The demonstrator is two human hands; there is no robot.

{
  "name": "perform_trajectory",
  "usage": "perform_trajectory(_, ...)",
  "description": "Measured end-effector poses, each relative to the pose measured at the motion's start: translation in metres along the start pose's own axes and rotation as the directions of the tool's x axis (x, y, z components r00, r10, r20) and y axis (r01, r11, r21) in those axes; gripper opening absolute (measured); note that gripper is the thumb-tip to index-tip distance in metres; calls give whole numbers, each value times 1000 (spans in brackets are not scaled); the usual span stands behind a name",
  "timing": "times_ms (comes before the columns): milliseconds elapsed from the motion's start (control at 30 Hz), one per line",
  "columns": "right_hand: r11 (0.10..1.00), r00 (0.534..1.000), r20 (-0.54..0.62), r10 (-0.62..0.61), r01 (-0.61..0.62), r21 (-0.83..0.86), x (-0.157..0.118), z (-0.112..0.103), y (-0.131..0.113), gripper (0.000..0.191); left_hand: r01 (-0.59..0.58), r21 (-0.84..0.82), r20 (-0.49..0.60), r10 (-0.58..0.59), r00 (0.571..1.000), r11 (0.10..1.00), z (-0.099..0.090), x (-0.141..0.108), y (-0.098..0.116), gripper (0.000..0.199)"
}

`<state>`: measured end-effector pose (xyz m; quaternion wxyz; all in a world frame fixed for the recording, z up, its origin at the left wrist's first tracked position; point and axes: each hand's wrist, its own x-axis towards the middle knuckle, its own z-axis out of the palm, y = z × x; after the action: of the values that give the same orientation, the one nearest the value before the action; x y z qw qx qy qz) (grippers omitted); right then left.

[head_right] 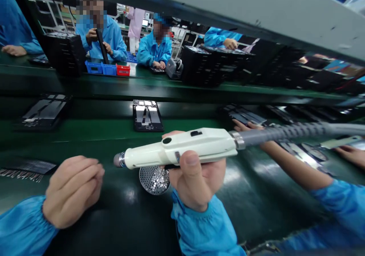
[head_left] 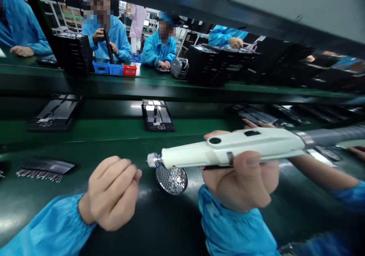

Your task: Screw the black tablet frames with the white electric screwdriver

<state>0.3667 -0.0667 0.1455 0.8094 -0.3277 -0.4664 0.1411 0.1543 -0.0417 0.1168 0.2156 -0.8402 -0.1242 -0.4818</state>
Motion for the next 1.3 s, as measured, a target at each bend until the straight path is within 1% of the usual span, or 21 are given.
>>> perform_trajectory(133,1000,998,-68,13,-13,2,0,-1,-3,18,4,-32,71,-2,997,999,-17,7,-6,13)
perform_trajectory(233,999,998,-29,50,-50,19,-1,-2,-5,19,30,-52,133,-23,991,998,-16,13,-2,14)
perform_trajectory(300,996,997,9,82,-82,25,-2,-1,-5,18,48,-43,139,-42,989,998,-11,16,1,18)
perform_trajectory(367,994,994,19,112,-112,19,-4,1,-4,19,99,-9,143,-97,985,995,-2,18,4,35)
perform_trajectory(433,990,990,24,137,-138,9,-6,1,-2,25,123,29,164,-126,978,992,9,20,6,41)
perform_trajectory(533,983,981,73,177,-179,26,-4,-5,-2,30,177,-34,155,-170,973,984,21,22,7,28)
perform_trajectory(600,964,947,214,240,-258,62,2,-14,-3,38,328,-194,197,-291,936,925,24,25,8,22)
perform_trajectory(633,952,916,300,265,-298,72,5,-19,-2,45,437,-296,278,-361,890,850,23,26,7,20)
perform_trajectory(667,941,882,381,278,-330,76,9,-24,-2,53,554,-392,394,-410,823,735,22,29,7,18)
perform_trajectory(700,932,846,451,283,-353,78,12,-27,-1,61,665,-471,522,-425,740,580,20,32,7,18)
perform_trajectory(733,926,821,498,280,-368,87,15,-30,1,67,758,-521,641,-406,651,392,17,35,6,19)
perform_trajectory(767,918,802,532,271,-381,107,18,-31,3,71,817,-542,734,-363,574,196,15,37,5,20)
perform_trajectory(800,907,780,570,258,-399,136,19,-31,6,74,839,-544,794,-314,520,14,14,40,5,22)
perform_trajectory(833,891,758,603,250,-424,163,20,-30,8,76,833,-537,828,-273,490,-134,13,42,5,23)
perform_trajectory(867,877,744,622,244,-444,186,21,-29,10,78,814,-529,845,-244,477,-241,13,43,4,26)
perform_trajectory(900,866,738,630,244,-458,202,21,-27,11,80,794,-525,851,-224,475,-308,14,44,4,29)
perform_trajectory(933,860,742,624,245,-464,213,20,-26,11,80,780,-522,853,-211,478,-344,15,44,4,31)
perform_trajectory(1033,863,781,570,256,-450,229,19,-24,7,73,766,-526,850,-190,492,-370,18,44,5,38)
perform_trajectory(1100,879,805,539,248,-420,224,18,-22,2,70,775,-526,850,-202,486,-351,20,47,4,46)
perform_trajectory(1200,915,856,456,245,-360,184,15,-17,-3,66,837,-496,862,-249,441,-233,22,58,2,58)
perform_trajectory(1300,941,916,317,246,-304,149,14,-11,-6,57,894,-434,891,-198,408,-111,24,70,0,68)
